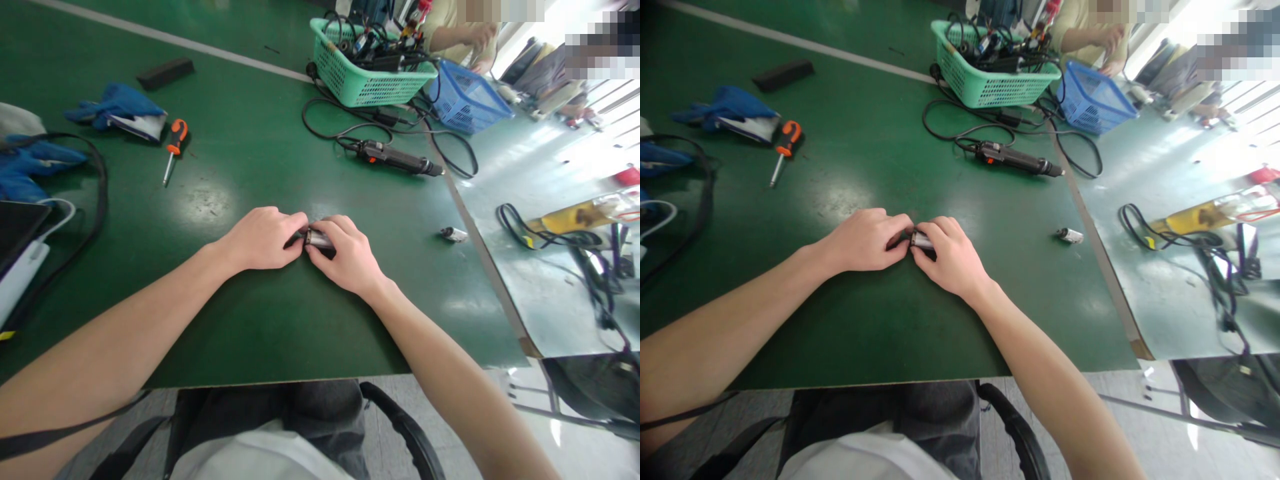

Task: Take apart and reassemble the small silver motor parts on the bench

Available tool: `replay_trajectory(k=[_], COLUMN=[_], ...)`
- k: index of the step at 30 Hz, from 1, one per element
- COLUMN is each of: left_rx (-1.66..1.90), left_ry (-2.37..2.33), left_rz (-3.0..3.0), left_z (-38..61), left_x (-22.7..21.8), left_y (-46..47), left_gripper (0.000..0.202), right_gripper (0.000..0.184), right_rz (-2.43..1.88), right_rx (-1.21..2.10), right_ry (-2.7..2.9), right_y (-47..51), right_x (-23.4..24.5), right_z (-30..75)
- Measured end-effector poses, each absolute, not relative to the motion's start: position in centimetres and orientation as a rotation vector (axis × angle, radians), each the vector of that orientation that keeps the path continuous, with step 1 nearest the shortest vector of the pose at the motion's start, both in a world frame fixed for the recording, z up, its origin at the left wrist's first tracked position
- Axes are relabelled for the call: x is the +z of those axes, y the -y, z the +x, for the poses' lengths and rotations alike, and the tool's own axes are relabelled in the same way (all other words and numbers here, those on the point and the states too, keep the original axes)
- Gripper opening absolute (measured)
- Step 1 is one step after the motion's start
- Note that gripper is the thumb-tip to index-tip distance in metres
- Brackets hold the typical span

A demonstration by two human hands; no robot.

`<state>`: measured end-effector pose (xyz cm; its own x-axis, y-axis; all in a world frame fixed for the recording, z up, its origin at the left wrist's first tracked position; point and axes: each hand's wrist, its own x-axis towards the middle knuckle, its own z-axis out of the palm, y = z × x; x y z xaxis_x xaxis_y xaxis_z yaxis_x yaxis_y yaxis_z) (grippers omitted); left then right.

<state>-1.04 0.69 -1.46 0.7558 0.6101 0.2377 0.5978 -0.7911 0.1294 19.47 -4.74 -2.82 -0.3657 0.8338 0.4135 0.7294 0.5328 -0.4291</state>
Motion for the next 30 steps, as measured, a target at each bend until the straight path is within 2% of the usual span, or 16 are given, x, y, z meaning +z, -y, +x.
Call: replay_trajectory(k=[30], left_rx=[0.428], left_ry=[-0.958], left_rz=[2.885], left_z=[-1.06], left_x=[-1.58], left_y=[-0.84], left_gripper=[0.019], right_gripper=[0.025], right_rz=[-1.24], right_rx=[0.193], right_ry=[2.181], right_y=[4.69], right_x=[-2.96], right_z=[19.56])
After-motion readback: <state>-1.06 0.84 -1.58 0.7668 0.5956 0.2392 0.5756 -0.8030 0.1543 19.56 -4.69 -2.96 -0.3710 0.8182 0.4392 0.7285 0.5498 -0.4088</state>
